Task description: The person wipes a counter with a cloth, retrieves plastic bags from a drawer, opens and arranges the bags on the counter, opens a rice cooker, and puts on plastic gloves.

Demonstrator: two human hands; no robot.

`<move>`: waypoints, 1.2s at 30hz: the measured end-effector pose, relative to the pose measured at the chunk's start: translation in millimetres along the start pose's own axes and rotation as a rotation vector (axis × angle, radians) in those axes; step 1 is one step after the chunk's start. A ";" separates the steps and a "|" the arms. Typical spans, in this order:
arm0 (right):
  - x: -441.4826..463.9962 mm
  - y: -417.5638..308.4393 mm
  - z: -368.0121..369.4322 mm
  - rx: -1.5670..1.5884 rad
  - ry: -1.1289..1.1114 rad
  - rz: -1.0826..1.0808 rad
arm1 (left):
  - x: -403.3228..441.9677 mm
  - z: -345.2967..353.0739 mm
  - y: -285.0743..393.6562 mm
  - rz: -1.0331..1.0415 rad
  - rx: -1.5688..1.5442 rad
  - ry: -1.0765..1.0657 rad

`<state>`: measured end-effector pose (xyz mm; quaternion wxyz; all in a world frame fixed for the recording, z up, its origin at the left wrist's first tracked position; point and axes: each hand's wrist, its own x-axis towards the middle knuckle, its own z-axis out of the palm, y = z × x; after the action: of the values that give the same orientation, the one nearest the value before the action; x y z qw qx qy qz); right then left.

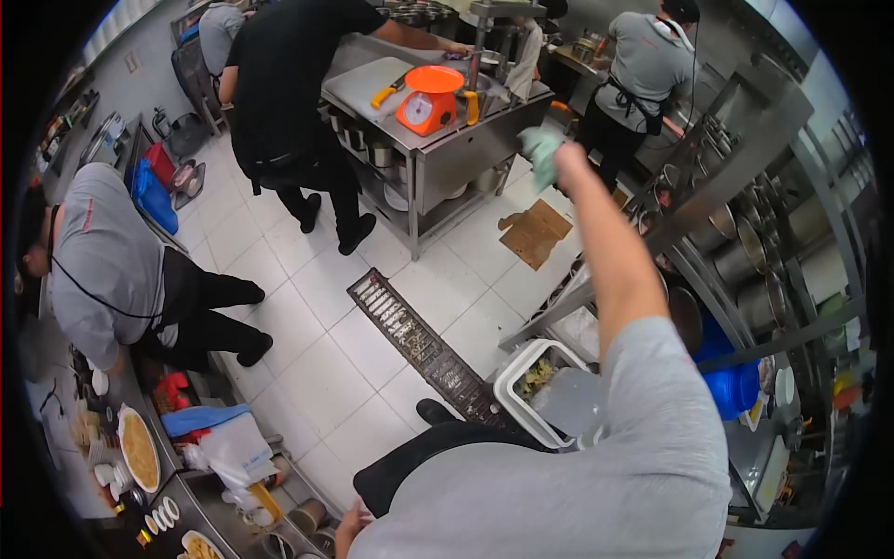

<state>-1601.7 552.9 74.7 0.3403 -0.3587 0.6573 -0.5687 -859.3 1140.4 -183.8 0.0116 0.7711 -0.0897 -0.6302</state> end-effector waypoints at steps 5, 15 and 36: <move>14.9 -200.6 -62.0 -0.390 0.344 -0.179 | 129.5 12.5 -19.1 0.692 0.936 0.080; -14.1 -12.5 -35.0 -0.336 0.289 0.071 | 114.5 -178.8 90.1 0.274 0.772 -0.116; -530.3 414.7 463.2 -0.618 -0.913 0.771 | 345.3 -402.7 303.6 -0.249 1.074 -0.058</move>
<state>-969.6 814.8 -372.0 0.6444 -0.3840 0.6610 0.0167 -439.2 750.6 -396.2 -0.4605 0.6558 -0.3068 -0.5135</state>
